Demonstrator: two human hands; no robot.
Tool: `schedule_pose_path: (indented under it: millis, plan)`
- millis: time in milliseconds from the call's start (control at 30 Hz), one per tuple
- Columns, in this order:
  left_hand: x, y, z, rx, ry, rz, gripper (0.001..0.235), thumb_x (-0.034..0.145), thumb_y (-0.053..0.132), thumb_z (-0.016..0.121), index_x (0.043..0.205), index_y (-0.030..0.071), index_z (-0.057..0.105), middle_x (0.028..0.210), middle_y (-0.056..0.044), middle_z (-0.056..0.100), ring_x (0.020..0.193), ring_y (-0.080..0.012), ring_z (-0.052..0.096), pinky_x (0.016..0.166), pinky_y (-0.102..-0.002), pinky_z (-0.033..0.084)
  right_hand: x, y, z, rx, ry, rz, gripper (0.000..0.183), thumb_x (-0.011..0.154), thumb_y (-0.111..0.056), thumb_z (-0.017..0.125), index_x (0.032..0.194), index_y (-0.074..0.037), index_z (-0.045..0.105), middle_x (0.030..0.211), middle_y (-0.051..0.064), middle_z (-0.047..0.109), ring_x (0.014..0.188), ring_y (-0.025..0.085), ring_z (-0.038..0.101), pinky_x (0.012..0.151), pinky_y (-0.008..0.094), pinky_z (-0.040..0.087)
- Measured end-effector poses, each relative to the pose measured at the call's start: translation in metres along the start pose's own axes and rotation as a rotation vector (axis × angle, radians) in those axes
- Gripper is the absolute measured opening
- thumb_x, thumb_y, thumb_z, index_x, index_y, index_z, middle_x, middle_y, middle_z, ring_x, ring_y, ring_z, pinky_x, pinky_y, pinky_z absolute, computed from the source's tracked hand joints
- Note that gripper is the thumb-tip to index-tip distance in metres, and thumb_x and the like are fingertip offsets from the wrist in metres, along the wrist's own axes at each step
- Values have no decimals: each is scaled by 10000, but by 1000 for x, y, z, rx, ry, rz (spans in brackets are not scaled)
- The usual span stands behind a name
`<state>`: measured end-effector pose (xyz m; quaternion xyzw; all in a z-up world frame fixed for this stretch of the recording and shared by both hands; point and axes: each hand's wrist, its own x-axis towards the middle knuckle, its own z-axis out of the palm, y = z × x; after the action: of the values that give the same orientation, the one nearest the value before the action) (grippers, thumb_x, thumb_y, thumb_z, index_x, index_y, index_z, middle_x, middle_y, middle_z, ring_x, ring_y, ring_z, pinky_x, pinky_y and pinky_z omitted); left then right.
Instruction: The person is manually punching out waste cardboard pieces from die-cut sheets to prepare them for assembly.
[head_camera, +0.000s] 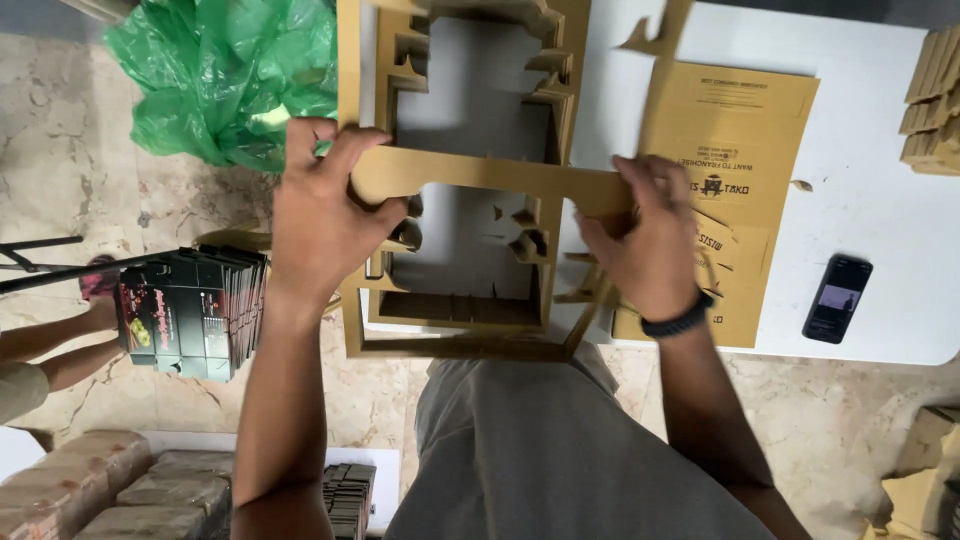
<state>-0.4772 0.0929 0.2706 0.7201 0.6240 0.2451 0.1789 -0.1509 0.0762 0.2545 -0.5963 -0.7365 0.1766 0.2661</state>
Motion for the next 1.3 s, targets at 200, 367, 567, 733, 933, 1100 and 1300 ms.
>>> schedule_pose_path:
  millis: [200,367,567,733,933,1100,1300]
  plan:
    - [-8,-92,123,80,-272,-375,677,699,304,880,1325,250,628,1483,-149,379,1182,-513,627,898,-701,549,-9,74,150,-114,-393,501,706,852,-348,787,1496,-237,520,1517,129,389,1129,545,642,958,655,553]
    - [-3,-99,129,103,-366,-416,487,736,282,842,1202,213,719,1552,-186,395,1165,-547,629,885,-695,558,-15,93,171,-133,-414,594,656,823,-300,819,1430,-247,577,1440,183,511,1139,525,648,944,626,555]
    - [8,-114,151,212,-344,-346,576,654,123,796,1205,272,715,1477,-220,485,906,-555,713,732,-626,622,4,89,164,-77,-433,525,654,854,-265,804,1446,-158,547,1335,192,544,1150,481,650,945,538,580]
    - [1,-154,188,174,-389,-320,556,694,106,742,1239,205,695,1106,-152,651,851,-484,735,722,-547,636,6,88,170,-126,-418,508,650,845,-235,820,1426,-105,560,1200,215,617,1098,472,677,902,542,602]
    - [8,-156,182,152,-404,-316,572,681,136,786,1243,208,714,1075,-134,663,854,-468,739,718,-548,638,2,99,177,-144,-399,469,656,818,-292,865,1371,-71,591,1133,214,634,1063,446,692,882,519,613]
    - [6,-167,191,145,-427,-357,606,659,163,818,1254,234,724,1108,-144,670,892,-481,731,756,-564,630,-3,102,181,-188,-421,436,675,853,-325,830,1417,-87,545,1177,230,611,1059,462,693,854,532,619]
    - [14,-93,122,29,-454,-421,858,719,125,885,1436,328,458,1452,-269,304,837,-360,745,652,-407,625,-24,73,118,-28,-226,335,662,961,-387,763,1521,-191,471,1495,261,395,1176,465,642,886,554,588]
